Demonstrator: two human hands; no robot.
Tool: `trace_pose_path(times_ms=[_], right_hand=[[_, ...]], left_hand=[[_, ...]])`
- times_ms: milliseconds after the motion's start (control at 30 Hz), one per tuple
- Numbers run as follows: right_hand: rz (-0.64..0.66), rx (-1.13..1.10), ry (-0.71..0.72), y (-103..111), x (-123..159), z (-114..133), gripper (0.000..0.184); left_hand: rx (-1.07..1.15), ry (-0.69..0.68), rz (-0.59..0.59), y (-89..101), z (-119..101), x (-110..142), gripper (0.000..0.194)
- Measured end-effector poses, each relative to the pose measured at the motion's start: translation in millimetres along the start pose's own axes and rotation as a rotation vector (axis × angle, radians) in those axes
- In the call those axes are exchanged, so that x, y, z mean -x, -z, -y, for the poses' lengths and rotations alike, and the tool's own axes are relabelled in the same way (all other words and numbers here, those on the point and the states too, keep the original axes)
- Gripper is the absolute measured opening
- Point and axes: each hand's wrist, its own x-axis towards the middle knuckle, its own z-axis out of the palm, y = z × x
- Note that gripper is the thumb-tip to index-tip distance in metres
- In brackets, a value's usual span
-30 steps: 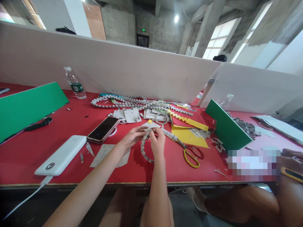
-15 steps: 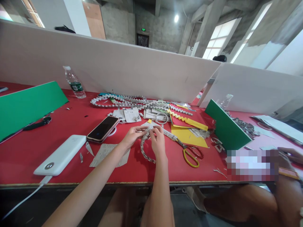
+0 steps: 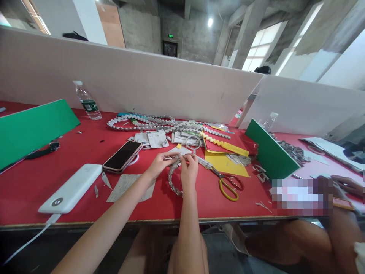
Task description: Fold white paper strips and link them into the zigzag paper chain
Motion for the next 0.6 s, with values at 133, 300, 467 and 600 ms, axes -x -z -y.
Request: trace_pose_path(times_ms=[133, 300, 467, 600], right_hand=[[0.07, -0.194, -0.066, 2.3, -2.4, -0.4, 0.025], [0.142, -0.314, -0.09, 4.0, -2.8, 2.4, 0.022], [0.085, -0.255, -0.079, 3.8, -2.5, -0.1, 0.021], [0.086, -0.22, -0.071, 4.1, -3.2, -1.6, 0.019]], left_hand=[[0.126, -0.007, -0.031, 5.2, 2.7, -1.4, 0.043], [0.14, -0.038, -0.091, 8.5, 5.3, -3.3, 0.037], [0.068, -0.025, -0.09, 7.8, 5.3, -3.8, 0.034], [0.035, -0.001, -0.065, 7.4, 4.3, -4.1, 0.035]])
